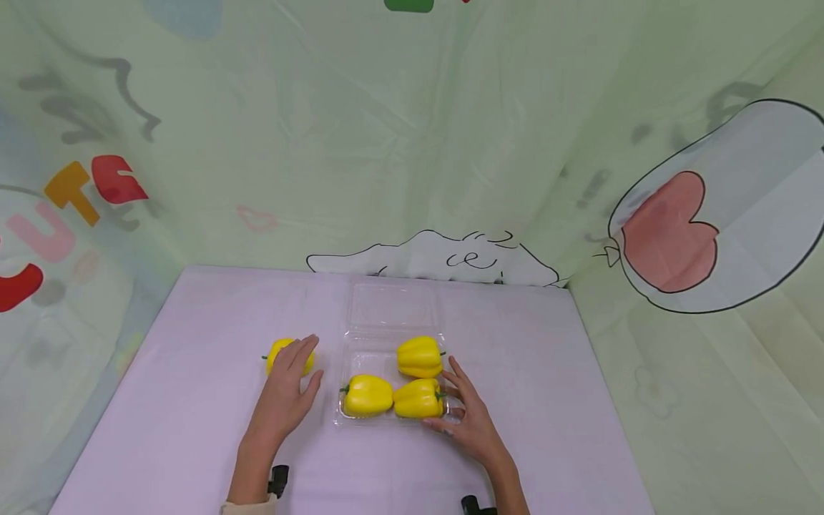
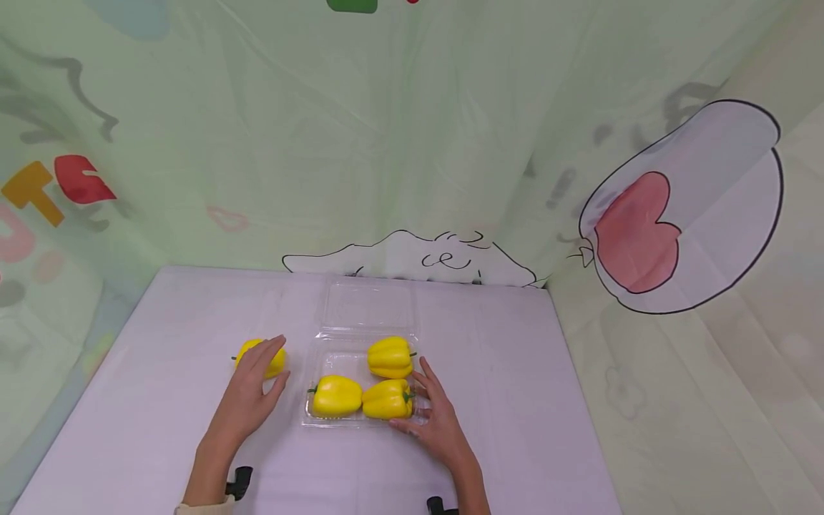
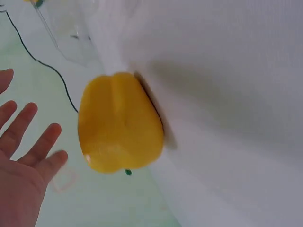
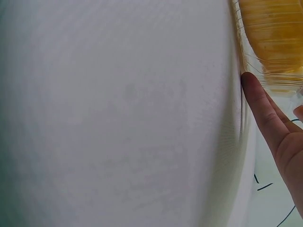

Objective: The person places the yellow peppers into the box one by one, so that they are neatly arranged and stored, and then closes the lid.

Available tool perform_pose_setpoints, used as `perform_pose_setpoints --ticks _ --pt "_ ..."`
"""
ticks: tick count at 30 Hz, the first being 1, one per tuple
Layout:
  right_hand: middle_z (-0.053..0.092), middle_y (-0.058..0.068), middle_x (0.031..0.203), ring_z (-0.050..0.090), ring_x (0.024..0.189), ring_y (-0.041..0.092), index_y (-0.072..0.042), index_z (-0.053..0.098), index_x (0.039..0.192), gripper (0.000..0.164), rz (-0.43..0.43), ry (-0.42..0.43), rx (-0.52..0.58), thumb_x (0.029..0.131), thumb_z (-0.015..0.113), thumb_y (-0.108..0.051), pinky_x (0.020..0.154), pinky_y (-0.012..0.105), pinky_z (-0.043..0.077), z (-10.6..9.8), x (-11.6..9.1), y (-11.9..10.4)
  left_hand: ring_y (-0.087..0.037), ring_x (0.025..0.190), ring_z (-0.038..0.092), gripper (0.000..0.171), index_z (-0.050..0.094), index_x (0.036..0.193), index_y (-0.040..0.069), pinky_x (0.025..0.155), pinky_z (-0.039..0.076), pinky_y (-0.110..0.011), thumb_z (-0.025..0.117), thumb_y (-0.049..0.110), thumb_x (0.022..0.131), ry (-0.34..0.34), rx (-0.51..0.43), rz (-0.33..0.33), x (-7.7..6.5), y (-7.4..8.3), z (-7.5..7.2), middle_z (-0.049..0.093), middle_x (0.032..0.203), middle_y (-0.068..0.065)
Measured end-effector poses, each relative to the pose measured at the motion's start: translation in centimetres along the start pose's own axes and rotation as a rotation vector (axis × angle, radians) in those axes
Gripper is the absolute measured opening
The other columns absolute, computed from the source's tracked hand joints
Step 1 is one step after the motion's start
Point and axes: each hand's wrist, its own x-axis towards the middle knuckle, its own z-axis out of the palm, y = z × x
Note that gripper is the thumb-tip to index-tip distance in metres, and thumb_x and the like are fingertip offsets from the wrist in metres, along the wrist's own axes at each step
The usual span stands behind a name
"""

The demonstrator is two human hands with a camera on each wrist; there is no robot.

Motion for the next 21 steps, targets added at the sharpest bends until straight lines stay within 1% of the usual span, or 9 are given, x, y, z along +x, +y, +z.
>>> perform_pose_setpoints --ticks 2,4,6,9,15,18,21 --pt "0.022 -0.004 0.179 0.059 0.141 0.036 -0.029 0.047 0.158 0.098 0.002 0.001 -0.004 0.075 0.098 -0.028 0.099 0.033 0.064 0.0 0.0 0.0 -0.043 0.138 0.055 0.062 0.058 0.147 0.002 0.116 0.046 -0.07 0.081 0.006 0.09 0.038 0.006 0.008 0.2 -0.6 -0.3 0.06 0.15 -0.019" --pt "0.022 -0.004 0.179 0.059 0.141 0.036 -0.028 0.047 0.158 0.098 0.005 0.001 -0.006 0.074 0.098 -0.028 0.098 0.032 0.064 0.0 0.0 -0.1 -0.045 0.137 0.054 0.063 0.059 0.146 0.0 0.116 0.043 -0.073 0.082 0.004 0.088 0.058 0.006 0.004 0.3 -1.2 -0.5 0.06 0.15 -0.021" --pt "0.022 -0.004 0.179 0.06 0.141 0.036 -0.029 0.047 0.158 0.098 0.009 0.003 -0.011 0.074 0.098 -0.028 0.098 0.032 0.064 0.0 0.0 -0.1 -0.046 0.138 0.052 0.064 0.058 0.146 -0.001 0.116 0.042 -0.073 0.082 0.003 0.087 0.059 -0.004 -0.017 0.3 -1.8 -0.8 0.058 0.151 -0.023" --pt "0.024 -0.004 0.178 0.06 0.141 0.035 -0.03 0.045 0.159 0.1 0.013 0.005 -0.012 0.074 0.098 -0.029 0.099 0.034 0.064 0.0 0.0 -0.1 -0.047 0.143 0.046 0.066 0.055 0.149 -0.001 0.119 0.041 -0.069 0.081 0.004 0.089 0.026 -0.039 -0.073 0.3 -2.5 -1.0 0.052 0.156 -0.025" --pt "0.024 -0.003 0.178 0.06 0.141 0.035 -0.032 0.044 0.16 0.101 0.013 0.007 -0.004 0.075 0.098 -0.028 0.1 0.036 0.064 0.1 0.0 -0.1 -0.05 0.152 0.033 0.07 0.046 0.157 0.002 0.122 0.038 -0.072 0.076 0.009 0.095 -0.074 -0.126 -0.193 0.4 -3.6 -1.1 0.034 0.169 -0.025" --pt "0.024 -0.003 0.178 0.06 0.141 0.036 -0.031 0.044 0.16 0.101 0.01 0.007 0.002 0.074 0.098 -0.028 0.1 0.035 0.064 0.1 0.0 -0.1 -0.051 0.152 0.03 0.074 0.04 0.16 0.003 0.121 0.037 -0.073 0.075 0.012 0.096 -0.111 -0.157 -0.244 0.5 -4.1 -1.0 0.025 0.172 -0.025" --pt "0.025 -0.002 0.178 0.06 0.141 0.037 -0.03 0.044 0.16 0.102 0.007 0.003 0.008 0.074 0.098 -0.027 0.1 0.035 0.064 0.0 0.0 -0.2 -0.051 0.153 0.03 0.074 0.037 0.162 0.004 0.123 0.036 -0.073 0.073 0.015 0.098 -0.142 -0.188 -0.29 0.6 -4.7 -0.8 0.021 0.174 -0.024"
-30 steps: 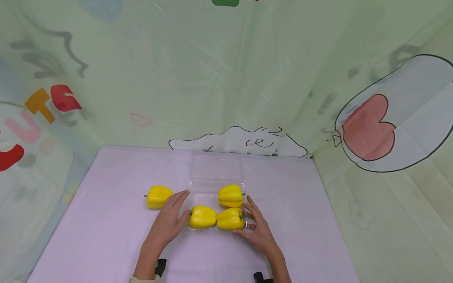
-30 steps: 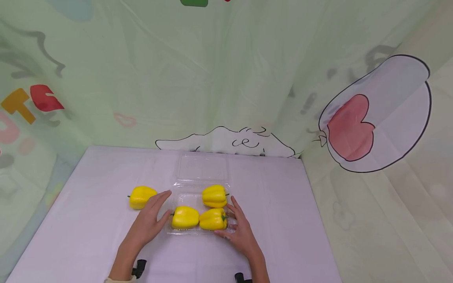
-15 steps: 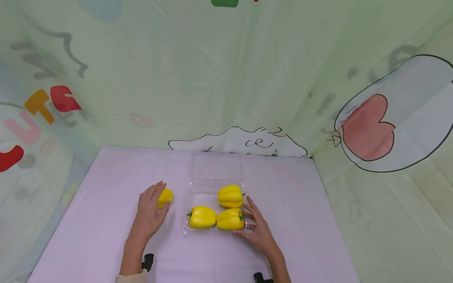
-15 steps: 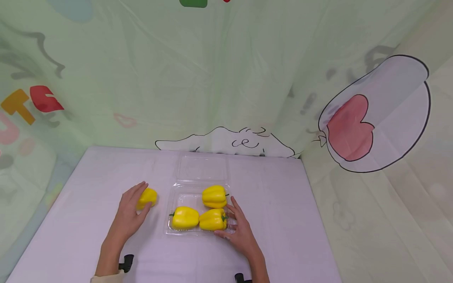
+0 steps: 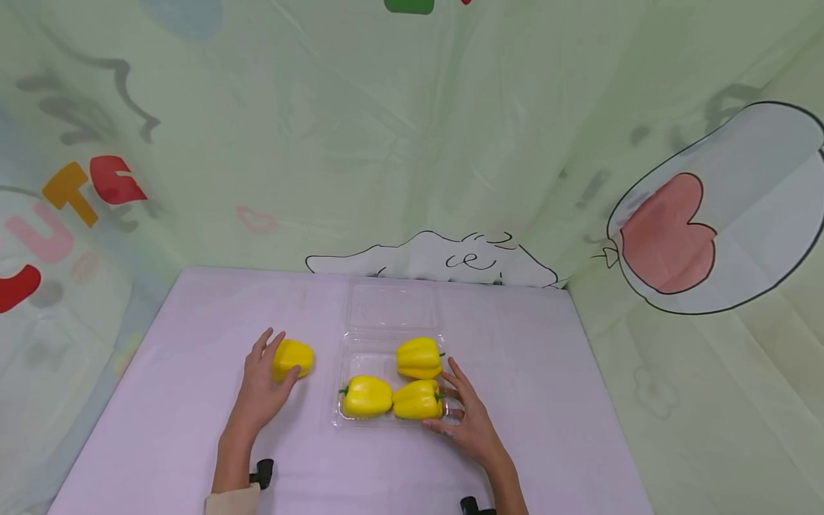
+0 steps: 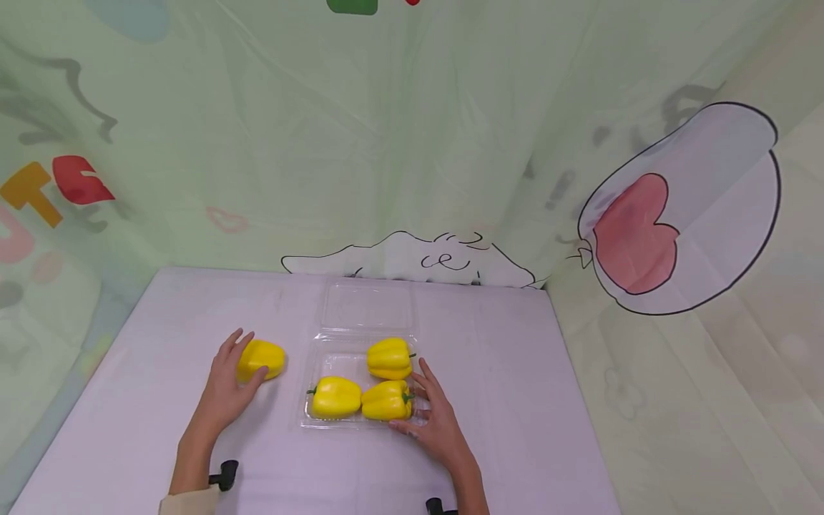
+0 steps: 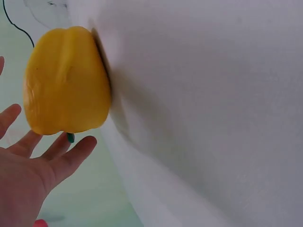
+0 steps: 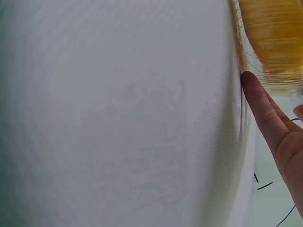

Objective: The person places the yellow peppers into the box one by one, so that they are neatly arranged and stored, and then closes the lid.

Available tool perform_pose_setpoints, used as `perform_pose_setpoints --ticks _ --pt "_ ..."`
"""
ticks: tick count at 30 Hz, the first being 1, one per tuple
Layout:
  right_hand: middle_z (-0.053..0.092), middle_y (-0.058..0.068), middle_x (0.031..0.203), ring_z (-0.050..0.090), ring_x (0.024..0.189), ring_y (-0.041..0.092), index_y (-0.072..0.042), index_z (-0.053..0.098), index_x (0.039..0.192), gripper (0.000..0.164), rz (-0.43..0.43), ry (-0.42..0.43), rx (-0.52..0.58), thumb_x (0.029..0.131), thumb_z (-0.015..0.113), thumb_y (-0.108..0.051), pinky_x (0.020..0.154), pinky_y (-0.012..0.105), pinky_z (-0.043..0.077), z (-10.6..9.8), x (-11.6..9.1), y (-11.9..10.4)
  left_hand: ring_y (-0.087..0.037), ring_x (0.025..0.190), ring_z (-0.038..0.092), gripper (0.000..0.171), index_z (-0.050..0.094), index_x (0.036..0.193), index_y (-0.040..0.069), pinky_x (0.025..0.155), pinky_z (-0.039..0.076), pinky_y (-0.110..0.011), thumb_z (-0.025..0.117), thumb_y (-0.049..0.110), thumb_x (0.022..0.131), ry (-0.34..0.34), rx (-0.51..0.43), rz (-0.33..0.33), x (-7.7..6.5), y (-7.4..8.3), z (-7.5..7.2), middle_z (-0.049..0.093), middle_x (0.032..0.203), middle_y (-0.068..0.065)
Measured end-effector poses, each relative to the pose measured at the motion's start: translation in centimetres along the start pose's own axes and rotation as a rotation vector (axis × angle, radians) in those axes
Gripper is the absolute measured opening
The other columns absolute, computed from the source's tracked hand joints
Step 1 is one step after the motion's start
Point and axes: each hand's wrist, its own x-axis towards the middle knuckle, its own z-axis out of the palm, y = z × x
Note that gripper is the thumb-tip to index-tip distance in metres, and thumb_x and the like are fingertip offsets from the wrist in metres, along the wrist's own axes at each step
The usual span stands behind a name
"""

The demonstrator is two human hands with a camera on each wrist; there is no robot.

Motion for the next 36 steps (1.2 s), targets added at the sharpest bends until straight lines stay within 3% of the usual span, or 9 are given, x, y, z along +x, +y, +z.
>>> perform_pose_setpoints --ticks 10,22,36 --pt "0.023 -0.002 0.179 0.06 0.141 0.037 -0.03 0.046 0.159 0.1 -0.006 0.001 -0.002 0.074 0.098 -0.027 0.099 0.035 0.065 0.0 -0.1 0.1 -0.051 0.158 0.026 0.07 0.035 0.164 0.005 0.128 0.025 -0.073 0.066 0.017 0.103 -0.03 -0.071 -0.048 0.3 -1.5 0.2 0.022 0.174 -0.024" --pt "0.023 -0.005 0.178 0.059 0.142 0.034 -0.033 0.044 0.16 0.101 0.009 -0.003 0.006 0.075 0.097 -0.027 0.102 0.035 0.063 0.0 0.1 0.2 -0.048 0.158 0.028 0.064 0.038 0.162 0.006 0.13 0.025 -0.07 0.063 0.017 0.104 -0.047 -0.104 -0.051 0.6 -2.4 0.2 0.027 0.173 -0.023" --pt "0.025 -0.001 0.178 0.06 0.141 0.035 -0.029 0.039 0.164 0.108 -0.016 0.0 -0.006 0.074 0.098 -0.029 0.1 0.034 0.064 -0.1 0.1 0.2 -0.043 0.149 0.043 0.064 0.039 0.162 0.008 0.124 0.041 -0.064 0.064 0.02 0.104 -0.059 -0.156 -0.066 1.0 -3.5 0.2 0.037 0.166 -0.022"
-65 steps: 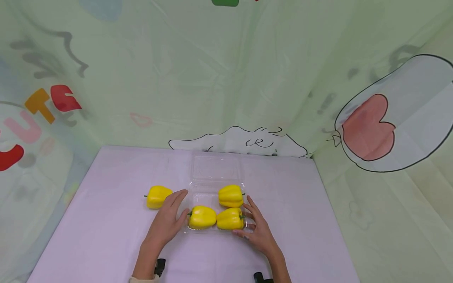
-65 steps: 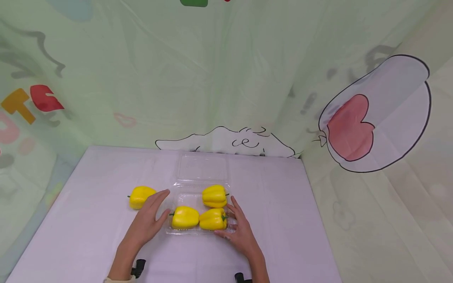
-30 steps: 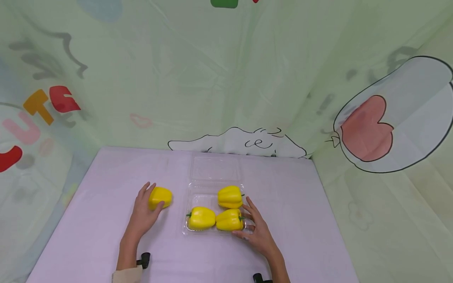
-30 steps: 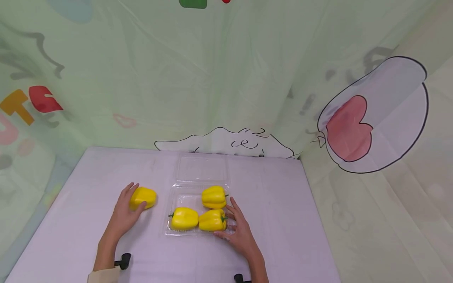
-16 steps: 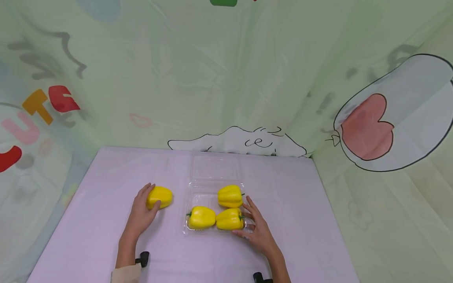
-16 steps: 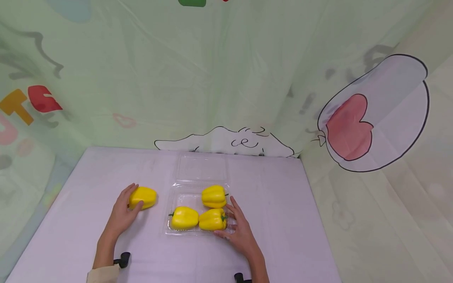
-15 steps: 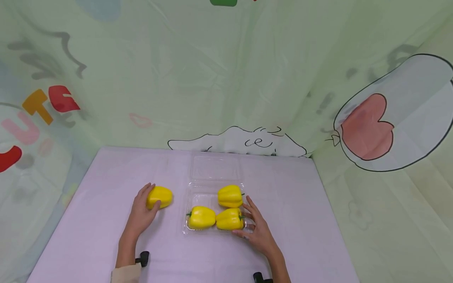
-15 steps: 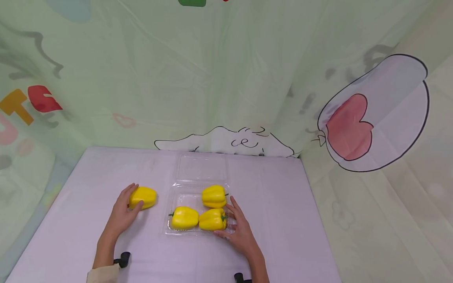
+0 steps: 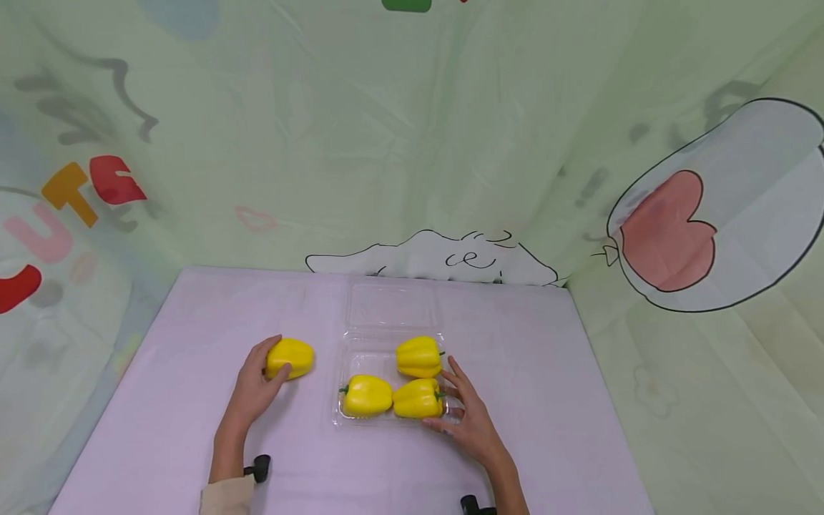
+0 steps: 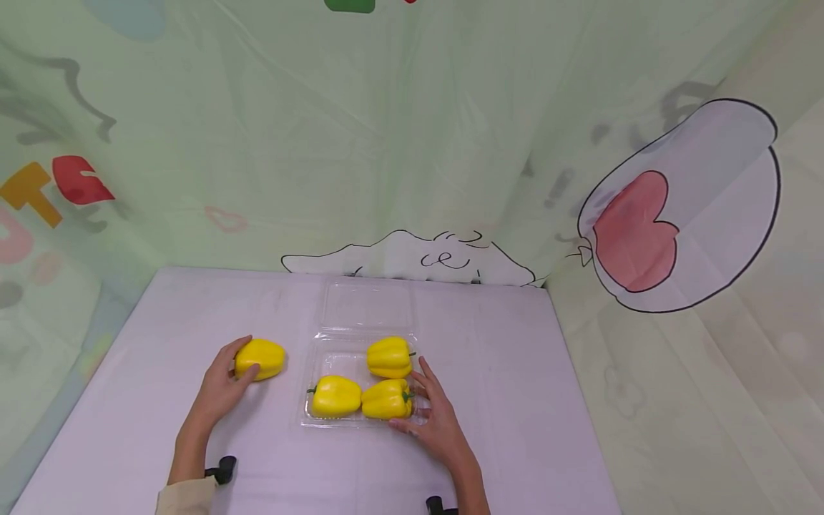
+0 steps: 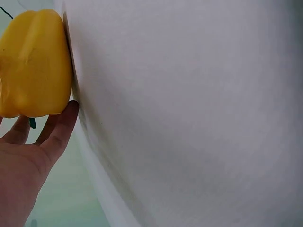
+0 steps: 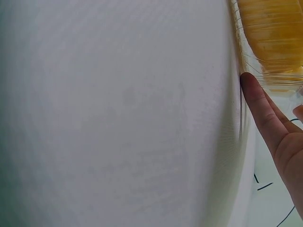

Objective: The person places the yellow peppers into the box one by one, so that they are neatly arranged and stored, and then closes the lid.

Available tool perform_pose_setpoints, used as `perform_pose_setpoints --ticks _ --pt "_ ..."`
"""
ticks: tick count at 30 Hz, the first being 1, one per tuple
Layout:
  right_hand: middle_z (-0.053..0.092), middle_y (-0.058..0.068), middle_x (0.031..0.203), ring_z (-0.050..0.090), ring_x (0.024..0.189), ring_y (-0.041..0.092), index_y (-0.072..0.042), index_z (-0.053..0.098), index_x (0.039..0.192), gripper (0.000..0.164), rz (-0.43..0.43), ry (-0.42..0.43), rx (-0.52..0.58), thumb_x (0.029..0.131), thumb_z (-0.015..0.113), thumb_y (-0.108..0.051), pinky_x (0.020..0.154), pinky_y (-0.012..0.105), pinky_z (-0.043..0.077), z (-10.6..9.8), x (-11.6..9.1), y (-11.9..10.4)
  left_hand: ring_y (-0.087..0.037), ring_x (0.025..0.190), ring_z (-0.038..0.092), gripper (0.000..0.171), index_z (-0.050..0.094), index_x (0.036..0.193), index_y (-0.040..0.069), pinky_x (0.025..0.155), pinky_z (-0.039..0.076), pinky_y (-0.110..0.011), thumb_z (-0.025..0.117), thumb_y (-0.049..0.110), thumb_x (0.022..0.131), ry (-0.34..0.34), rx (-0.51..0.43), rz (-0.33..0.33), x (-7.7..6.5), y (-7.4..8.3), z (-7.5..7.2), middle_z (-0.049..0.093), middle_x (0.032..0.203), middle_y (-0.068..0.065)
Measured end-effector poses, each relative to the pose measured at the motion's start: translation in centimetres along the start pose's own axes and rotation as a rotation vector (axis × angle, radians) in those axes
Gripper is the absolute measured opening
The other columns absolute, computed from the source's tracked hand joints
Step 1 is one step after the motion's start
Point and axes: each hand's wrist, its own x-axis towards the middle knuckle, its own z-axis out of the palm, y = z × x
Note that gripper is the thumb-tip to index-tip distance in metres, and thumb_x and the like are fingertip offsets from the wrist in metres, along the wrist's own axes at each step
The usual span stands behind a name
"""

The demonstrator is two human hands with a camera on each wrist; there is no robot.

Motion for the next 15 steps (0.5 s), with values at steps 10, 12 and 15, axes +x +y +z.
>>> perform_pose_setpoints --ticks 10,12,15 --pt "0.028 -0.002 0.177 0.059 0.142 0.034 -0.033 0.039 0.163 0.105 0.024 -0.001 -0.004 0.075 0.097 -0.032 0.1 0.036 0.064 0.07 0.12 0.0 -0.041 0.146 0.046 0.064 0.039 0.161 0.008 0.121 0.045 -0.063 0.065 0.018 0.103 0.006 -0.032 -0.02 0.07 0.07 0.06 0.04 0.166 -0.021" --pt "0.027 -0.002 0.177 0.059 0.142 0.035 -0.032 0.039 0.163 0.105 0.024 0.001 -0.003 0.075 0.097 -0.032 0.1 0.036 0.064 0.07 0.11 -0.05 -0.041 0.146 0.046 0.064 0.04 0.161 0.008 0.12 0.046 -0.063 0.065 0.017 0.103 0.01 -0.034 -0.022 0.03 0.13 0.06 0.04 0.165 -0.021" --pt "0.026 -0.002 0.178 0.06 0.141 0.035 -0.031 0.04 0.163 0.104 0.018 0.003 -0.004 0.075 0.097 -0.032 0.099 0.036 0.064 0.09 0.08 -0.04 -0.04 0.146 0.046 0.064 0.04 0.161 0.009 0.12 0.046 -0.062 0.065 0.018 0.103 0.016 -0.038 -0.026 -0.02 0.2 0.06 0.041 0.165 -0.02"
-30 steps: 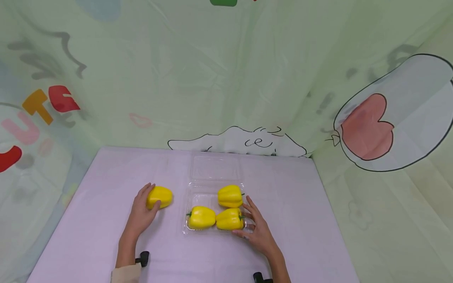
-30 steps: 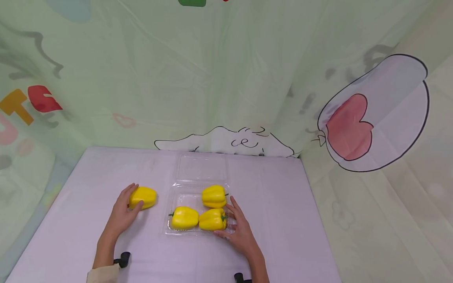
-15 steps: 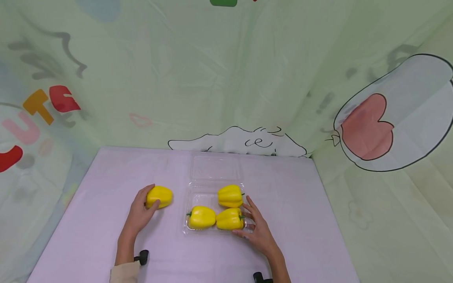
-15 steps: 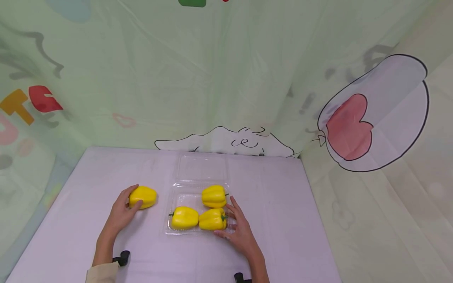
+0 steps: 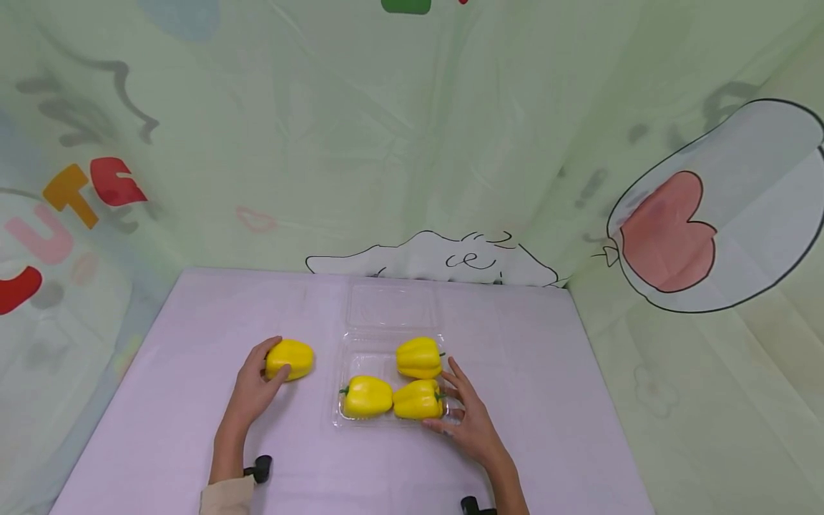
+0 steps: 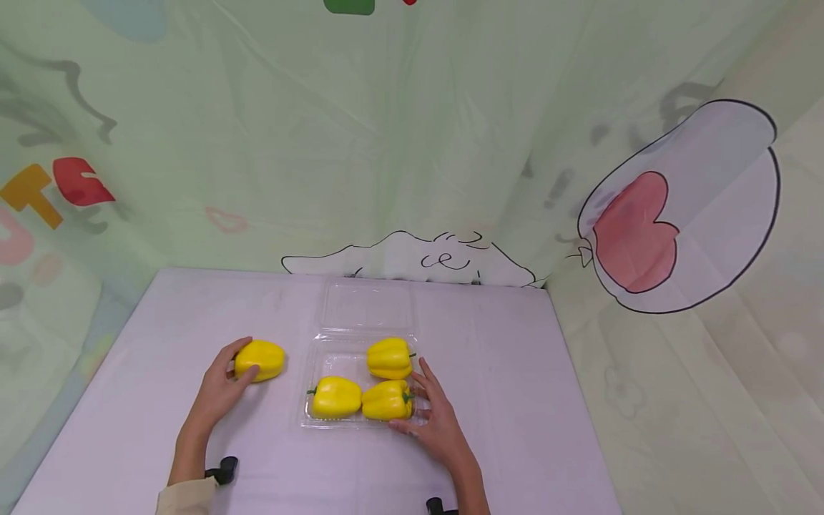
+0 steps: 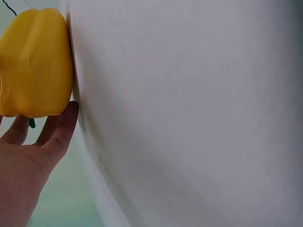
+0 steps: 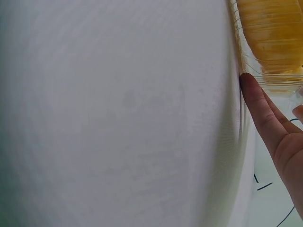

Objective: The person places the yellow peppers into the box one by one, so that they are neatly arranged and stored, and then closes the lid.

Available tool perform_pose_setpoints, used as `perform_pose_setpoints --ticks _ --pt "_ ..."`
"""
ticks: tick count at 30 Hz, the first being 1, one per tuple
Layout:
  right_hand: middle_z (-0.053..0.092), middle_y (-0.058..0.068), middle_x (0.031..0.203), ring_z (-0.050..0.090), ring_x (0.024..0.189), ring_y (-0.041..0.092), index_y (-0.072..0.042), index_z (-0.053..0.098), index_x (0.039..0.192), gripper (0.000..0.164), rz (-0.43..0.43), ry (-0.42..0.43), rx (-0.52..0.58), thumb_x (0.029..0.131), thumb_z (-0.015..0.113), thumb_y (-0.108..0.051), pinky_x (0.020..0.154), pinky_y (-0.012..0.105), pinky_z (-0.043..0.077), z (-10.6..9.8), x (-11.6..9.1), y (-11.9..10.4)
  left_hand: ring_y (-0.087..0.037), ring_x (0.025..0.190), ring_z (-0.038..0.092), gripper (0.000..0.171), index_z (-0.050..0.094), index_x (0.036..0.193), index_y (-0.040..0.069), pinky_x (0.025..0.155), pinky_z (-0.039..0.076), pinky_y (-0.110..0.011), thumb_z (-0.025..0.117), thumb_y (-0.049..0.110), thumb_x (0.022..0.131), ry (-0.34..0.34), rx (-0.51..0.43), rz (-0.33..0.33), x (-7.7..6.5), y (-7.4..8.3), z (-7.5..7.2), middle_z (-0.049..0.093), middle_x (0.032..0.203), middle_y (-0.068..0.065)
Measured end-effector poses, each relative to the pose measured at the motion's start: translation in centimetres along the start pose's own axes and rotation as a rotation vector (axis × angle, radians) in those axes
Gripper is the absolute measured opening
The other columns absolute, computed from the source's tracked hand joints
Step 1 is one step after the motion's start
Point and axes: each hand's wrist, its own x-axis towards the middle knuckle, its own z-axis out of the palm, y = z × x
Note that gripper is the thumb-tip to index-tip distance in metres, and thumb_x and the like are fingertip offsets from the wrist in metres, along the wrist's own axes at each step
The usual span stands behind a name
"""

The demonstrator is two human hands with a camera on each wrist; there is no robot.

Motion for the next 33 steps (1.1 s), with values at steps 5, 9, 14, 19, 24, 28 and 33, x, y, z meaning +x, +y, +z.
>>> perform_pose_setpoints --ticks 5,9,14,19,24,28,33 --pt "0.024 -0.002 0.179 0.06 0.14 0.035 -0.03 0.042 0.162 0.103 -0.015 0.002 -0.004 0.074 0.097 -0.032 0.098 0.035 0.065 0.0 -0.1 0.0 -0.04 0.147 0.045 0.064 0.041 0.161 0.009 0.12 0.046 -0.062 0.065 0.019 0.103 0.009 -0.011 -0.008 -0.1 0.1 0.0 0.041 0.165 -0.02" --pt "0.024 -0.005 0.178 0.06 0.141 0.034 -0.033 0.042 0.162 0.104 -0.01 0.003 -0.002 0.074 0.098 -0.033 0.1 0.034 0.064 0.0 -0.3 -0.1 -0.04 0.149 0.043 0.064 0.04 0.161 0.009 0.12 0.045 -0.063 0.066 0.02 0.103 0.007 -0.02 -0.015 -0.1 0.1 0.1 0.041 0.166 -0.02" --pt "0.023 -0.005 0.179 0.058 0.143 0.034 -0.033 0.042 0.161 0.103 -0.001 -0.004 0.013 0.074 0.098 -0.032 0.101 0.034 0.064 0.0 -0.2 0.0 -0.041 0.148 0.044 0.064 0.04 0.161 0.009 0.12 0.046 -0.063 0.066 0.019 0.103 0.009 -0.021 -0.023 -0.1 0.1 0.1 0.04 0.166 -0.019" --pt "0.023 -0.003 0.179 0.059 0.142 0.036 -0.032 0.043 0.161 0.101 -0.007 0.0 0.021 0.075 0.097 -0.031 0.101 0.036 0.064 0.1 -0.2 0.1 -0.041 0.148 0.044 0.064 0.041 0.16 0.009 0.118 0.047 -0.063 0.067 0.017 0.103 0.015 -0.018 -0.015 -0.1 0.1 0.1 0.042 0.165 -0.02" --pt "0.022 -0.003 0.179 0.058 0.142 0.036 -0.031 0.044 0.16 0.101 0.002 -0.005 0.02 0.074 0.097 -0.03 0.099 0.034 0.064 0.1 -0.2 0.0 -0.04 0.148 0.045 0.063 0.042 0.16 0.01 0.118 0.048 -0.063 0.067 0.018 0.103 0.013 -0.007 -0.008 -0.3 0.4 0.2 0.043 0.165 -0.019" --pt "0.021 -0.003 0.179 0.058 0.143 0.035 -0.031 0.045 0.16 0.101 0.007 -0.009 0.023 0.074 0.097 -0.03 0.099 0.033 0.064 0.0 -0.2 0.0 -0.039 0.145 0.047 0.062 0.043 0.159 0.011 0.117 0.049 -0.063 0.068 0.02 0.103 0.012 0.005 -0.002 -0.4 0.6 0.1 0.044 0.164 -0.017" --pt "0.02 -0.003 0.179 0.058 0.143 0.036 -0.03 0.045 0.159 0.099 0.003 -0.009 0.021 0.075 0.097 -0.029 0.1 0.034 0.064 0.0 -0.1 0.0 -0.037 0.141 0.049 0.062 0.045 0.159 0.012 0.115 0.051 -0.063 0.069 0.023 0.103 0.005 0.036 0.022 -0.6 1.4 0.0 0.046 0.163 -0.016"
